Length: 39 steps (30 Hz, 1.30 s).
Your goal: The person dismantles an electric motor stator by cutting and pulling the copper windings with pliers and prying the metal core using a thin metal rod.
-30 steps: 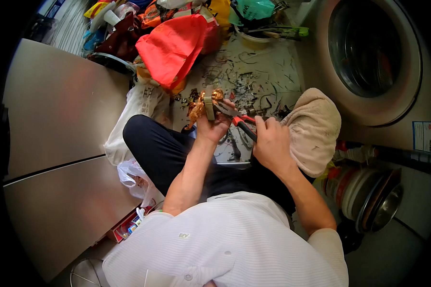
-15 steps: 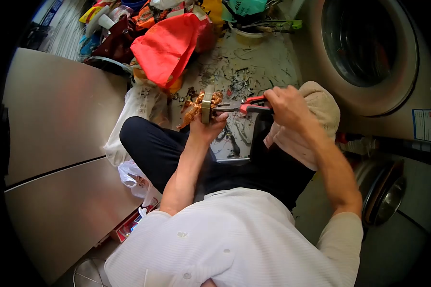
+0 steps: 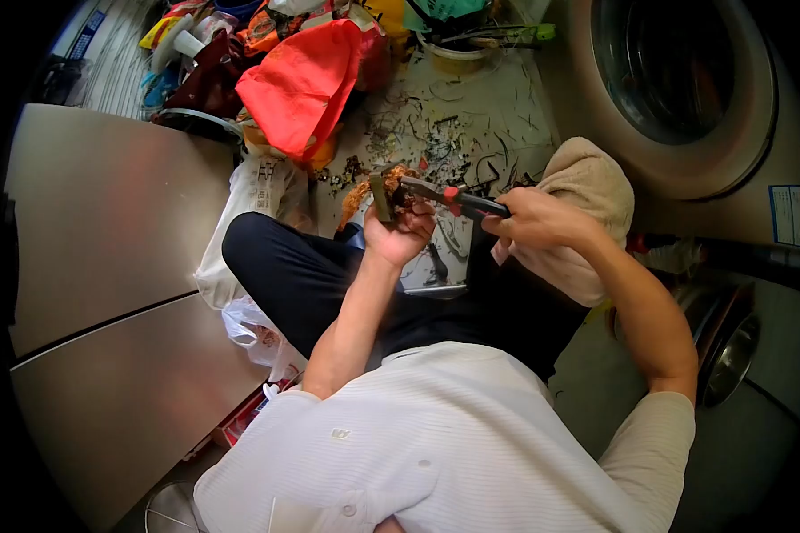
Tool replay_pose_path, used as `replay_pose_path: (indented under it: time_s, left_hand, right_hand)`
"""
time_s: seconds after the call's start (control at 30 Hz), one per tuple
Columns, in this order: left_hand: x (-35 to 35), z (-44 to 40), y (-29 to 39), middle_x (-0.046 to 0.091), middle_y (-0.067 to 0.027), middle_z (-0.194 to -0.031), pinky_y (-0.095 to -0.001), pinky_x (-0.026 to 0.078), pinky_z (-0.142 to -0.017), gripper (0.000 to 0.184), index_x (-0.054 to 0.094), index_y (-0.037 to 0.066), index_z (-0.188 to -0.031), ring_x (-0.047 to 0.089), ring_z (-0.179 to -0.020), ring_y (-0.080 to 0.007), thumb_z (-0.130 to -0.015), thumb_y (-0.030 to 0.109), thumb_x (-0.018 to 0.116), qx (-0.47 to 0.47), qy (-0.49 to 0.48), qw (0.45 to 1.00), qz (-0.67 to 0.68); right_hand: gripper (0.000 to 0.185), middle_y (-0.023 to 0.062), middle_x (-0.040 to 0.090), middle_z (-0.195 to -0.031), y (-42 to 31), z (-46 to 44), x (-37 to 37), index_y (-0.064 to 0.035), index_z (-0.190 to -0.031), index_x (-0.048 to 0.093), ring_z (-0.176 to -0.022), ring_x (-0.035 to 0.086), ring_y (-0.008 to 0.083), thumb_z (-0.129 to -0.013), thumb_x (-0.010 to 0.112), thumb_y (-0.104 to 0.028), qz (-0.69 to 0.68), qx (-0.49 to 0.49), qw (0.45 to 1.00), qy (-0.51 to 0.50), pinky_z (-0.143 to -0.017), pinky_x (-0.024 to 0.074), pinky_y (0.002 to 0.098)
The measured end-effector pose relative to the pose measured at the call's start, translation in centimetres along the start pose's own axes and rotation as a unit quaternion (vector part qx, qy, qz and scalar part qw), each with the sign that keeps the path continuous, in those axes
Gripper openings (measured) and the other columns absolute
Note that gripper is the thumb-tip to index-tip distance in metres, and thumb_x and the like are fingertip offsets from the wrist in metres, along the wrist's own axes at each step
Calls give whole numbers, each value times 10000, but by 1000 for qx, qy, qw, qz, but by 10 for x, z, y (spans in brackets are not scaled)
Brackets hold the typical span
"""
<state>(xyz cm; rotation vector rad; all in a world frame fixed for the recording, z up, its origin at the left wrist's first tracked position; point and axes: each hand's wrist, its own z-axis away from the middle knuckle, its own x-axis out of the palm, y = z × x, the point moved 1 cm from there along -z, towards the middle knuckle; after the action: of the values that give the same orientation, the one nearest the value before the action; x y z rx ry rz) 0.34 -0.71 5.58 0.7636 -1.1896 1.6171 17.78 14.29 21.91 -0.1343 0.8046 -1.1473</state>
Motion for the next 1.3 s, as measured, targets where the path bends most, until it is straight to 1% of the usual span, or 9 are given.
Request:
replay_pose_path:
  time_s: [0.17,0.37,0.47,0.6,0.67,0.8,1.0,1.07,1.3]
  left_hand:
    - [13,3,-5,682,-159,-905,-334,452,-614,482,688,64,-1093,564,-755,-265,-955,443,424,30,2,999,11]
    - [12,4,-4,686,-134,-884,-361,447,-643,453,691,88,-1059,567,-749,-257,-969,431,409,53,-2,999,9]
    - [18,6,-7,687,-108,-878,-372,440,-640,404,693,101,-1018,576,-748,-250,-972,408,435,68,45,997,9]
    - [16,5,-7,687,-78,-869,-378,433,-636,360,694,113,-970,594,-767,-252,-968,397,474,75,69,995,15]
    - [15,5,-7,687,-76,-861,-372,429,-620,352,693,111,-967,602,-777,-254,-965,387,475,84,87,993,15]
    - [5,3,-4,690,-67,-855,-349,425,-567,314,687,109,-957,620,-792,-248,-956,345,480,32,-51,997,38]
    - [10,4,-1,692,-65,-861,-339,447,-551,303,685,97,-960,623,-752,-237,-955,316,475,56,-4,998,37]
    - [10,3,0,695,-69,-863,-341,458,-556,308,685,93,-964,630,-755,-246,-957,316,472,65,6,998,22]
    - [5,0,2,690,-97,-858,-364,523,-619,319,671,70,-934,655,-769,-269,-964,303,456,75,80,993,-37]
  right_hand:
    - [265,157,734,-790,-5,4,17,-9,-1004,701,-759,704,303,-972,630,-262,-116,23,993,-13,-729,521,407]
    - [135,158,702,-826,11,-17,53,-11,-963,623,-789,684,363,-845,608,-75,208,-200,901,324,-725,519,463]
    - [149,153,666,-826,4,-22,55,-20,-934,597,-786,669,372,-787,601,-40,258,-175,880,358,-724,513,491]
    - [154,165,662,-821,6,-29,57,-3,-943,596,-788,672,378,-800,620,-55,249,-186,883,353,-733,527,479]
    - [441,177,673,-956,6,-30,58,45,-1207,609,-913,661,365,-771,638,-16,208,-152,925,280,-798,528,462]
    - [483,178,671,-965,8,-33,54,56,-1235,600,-919,663,360,-759,650,-12,191,-163,935,251,-786,535,447]
    - [327,186,665,-894,1,-31,49,30,-1131,594,-846,682,363,-807,596,-12,231,-236,877,349,-738,544,450]
    - [552,189,660,-956,5,-31,54,55,-1254,578,-901,662,377,-722,697,-30,199,-178,926,267,-795,538,439]
    - [583,192,656,-955,9,-27,65,14,-1275,585,-867,658,405,-708,717,-23,153,-171,930,286,-786,538,451]
